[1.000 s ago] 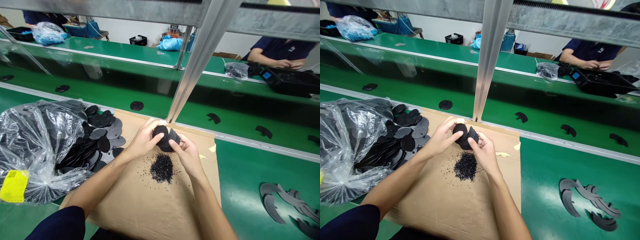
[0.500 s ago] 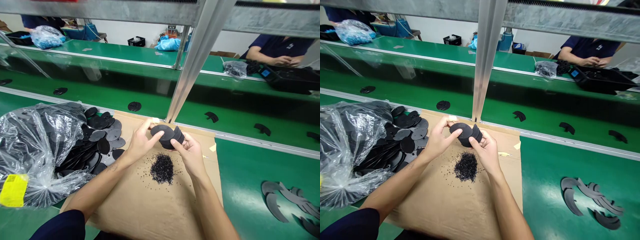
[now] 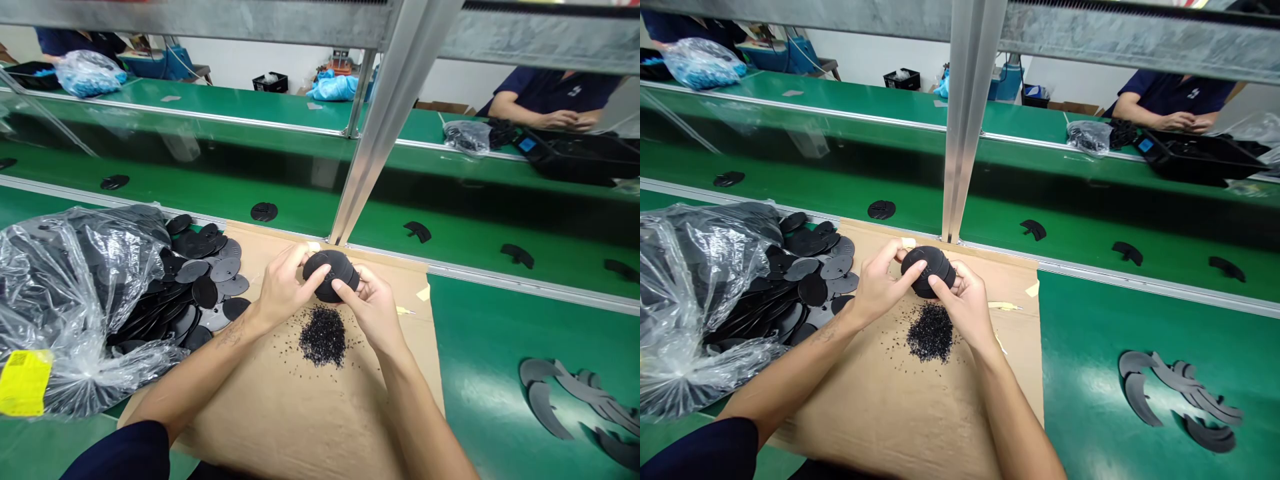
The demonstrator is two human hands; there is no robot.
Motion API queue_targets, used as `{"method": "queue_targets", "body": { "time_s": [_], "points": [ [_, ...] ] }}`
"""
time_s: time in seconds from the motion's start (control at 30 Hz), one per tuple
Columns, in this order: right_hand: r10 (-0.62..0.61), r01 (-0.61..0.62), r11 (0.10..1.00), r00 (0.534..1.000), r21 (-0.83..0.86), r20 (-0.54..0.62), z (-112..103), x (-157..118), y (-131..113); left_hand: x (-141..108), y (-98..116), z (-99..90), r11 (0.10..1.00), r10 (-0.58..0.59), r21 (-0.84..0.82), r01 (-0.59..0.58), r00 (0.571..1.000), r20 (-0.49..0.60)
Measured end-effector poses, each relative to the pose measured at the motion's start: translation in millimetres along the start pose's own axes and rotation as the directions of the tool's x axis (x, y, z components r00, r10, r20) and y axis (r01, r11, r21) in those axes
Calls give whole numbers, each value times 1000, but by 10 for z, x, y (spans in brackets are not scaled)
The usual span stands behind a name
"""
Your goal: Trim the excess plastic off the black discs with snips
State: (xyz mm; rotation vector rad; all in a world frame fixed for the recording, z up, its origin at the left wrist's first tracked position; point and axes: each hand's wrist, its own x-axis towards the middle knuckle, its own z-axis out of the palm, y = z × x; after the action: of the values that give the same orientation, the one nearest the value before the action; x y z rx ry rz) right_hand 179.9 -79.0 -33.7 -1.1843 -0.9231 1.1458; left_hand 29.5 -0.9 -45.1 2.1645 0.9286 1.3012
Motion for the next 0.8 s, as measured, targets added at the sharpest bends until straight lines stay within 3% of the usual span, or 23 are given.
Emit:
{"method": "queue_targets", "body": {
  "time_s": [0.37, 0.6, 0.8],
  "points": [
    [-51, 43, 990, 997, -133, -59, -21, 6, 18, -14, 66, 15, 999, 3, -51, -3, 1000, -1],
    [-146, 132, 972, 987, -193, -63, 0, -6, 26, -32, 85, 26, 988, -33, -151, 34, 999, 15],
    [-275, 263, 929, 961, -262, -12, -26, -30, -11, 15, 62, -57, 922, -83, -358, 150, 977, 196]
  ]
}}
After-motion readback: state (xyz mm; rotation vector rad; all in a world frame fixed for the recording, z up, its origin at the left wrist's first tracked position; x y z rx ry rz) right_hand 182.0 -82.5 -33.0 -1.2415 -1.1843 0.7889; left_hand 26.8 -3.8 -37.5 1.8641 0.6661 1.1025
